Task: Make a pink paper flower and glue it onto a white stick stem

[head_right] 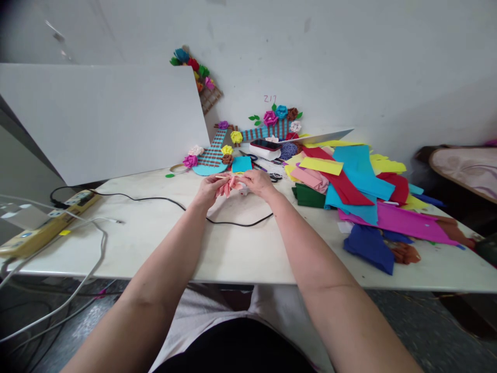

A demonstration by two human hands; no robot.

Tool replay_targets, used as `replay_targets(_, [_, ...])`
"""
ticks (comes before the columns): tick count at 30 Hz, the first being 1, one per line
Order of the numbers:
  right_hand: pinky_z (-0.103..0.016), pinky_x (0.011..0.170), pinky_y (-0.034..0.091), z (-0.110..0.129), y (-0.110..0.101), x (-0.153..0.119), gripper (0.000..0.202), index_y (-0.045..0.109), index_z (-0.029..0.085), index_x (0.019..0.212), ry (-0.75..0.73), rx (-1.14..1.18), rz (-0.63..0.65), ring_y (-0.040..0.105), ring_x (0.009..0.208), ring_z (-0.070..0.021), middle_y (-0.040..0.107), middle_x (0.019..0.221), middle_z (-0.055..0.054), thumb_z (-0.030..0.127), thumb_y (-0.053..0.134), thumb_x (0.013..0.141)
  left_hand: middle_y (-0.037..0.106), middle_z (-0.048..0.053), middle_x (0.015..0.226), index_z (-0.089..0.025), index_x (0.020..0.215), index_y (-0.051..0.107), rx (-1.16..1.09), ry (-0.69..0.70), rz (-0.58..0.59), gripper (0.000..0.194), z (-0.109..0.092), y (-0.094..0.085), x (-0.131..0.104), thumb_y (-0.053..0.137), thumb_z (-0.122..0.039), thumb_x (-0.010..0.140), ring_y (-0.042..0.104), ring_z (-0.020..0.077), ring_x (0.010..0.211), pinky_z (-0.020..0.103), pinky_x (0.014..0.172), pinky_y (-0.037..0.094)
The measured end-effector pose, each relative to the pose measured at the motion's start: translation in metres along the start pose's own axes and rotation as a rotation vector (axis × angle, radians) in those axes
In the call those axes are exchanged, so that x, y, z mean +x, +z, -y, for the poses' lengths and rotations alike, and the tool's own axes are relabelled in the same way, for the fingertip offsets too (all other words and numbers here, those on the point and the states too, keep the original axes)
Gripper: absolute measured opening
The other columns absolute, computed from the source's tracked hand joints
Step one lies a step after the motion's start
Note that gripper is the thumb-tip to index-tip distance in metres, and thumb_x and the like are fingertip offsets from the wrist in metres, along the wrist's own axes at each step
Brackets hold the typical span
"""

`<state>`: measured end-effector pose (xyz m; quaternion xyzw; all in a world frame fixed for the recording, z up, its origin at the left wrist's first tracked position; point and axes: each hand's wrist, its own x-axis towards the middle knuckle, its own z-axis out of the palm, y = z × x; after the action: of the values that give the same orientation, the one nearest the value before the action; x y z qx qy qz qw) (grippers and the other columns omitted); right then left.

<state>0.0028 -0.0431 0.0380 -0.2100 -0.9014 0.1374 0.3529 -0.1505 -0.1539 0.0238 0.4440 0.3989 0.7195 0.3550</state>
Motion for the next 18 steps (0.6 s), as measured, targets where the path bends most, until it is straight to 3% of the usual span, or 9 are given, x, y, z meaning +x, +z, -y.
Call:
replay_targets(11, [-0.025,0.059,0.034,-0.0051,0.0052,0.0012,0.037,0.068,0.017,0.069,0.000,0.128,-0.045,0.050,0.061,-0.0131,0.066,0.069,-0.004,0.050,0.059,0.081,0.070,0.003,0.076,-0.015,0.068,0.069,-0.042,-0.003,-0.055,0.027,-0.0007,0.0017,0.0001,0.085,-0.031,0.053,0.063,0.0118,0.067,0.024,0.066,0.048])
replay_targets(18, [-0.026,0.057,0.030,-0.0066,0.0045,0.0024,0.045,0.069,0.016,0.068,-0.040,0.035,0.013,0.048,0.061,-0.0126,0.063,0.066,-0.004,0.052,0.049,0.086,0.066,0.001,0.066,-0.014,0.066,0.066,-0.005,-0.002,-0.058,0.029,-0.0002,-0.0001,0.0009,0.084,-0.035,0.056,0.053,0.0067,0.049,0.020,0.046,0.037])
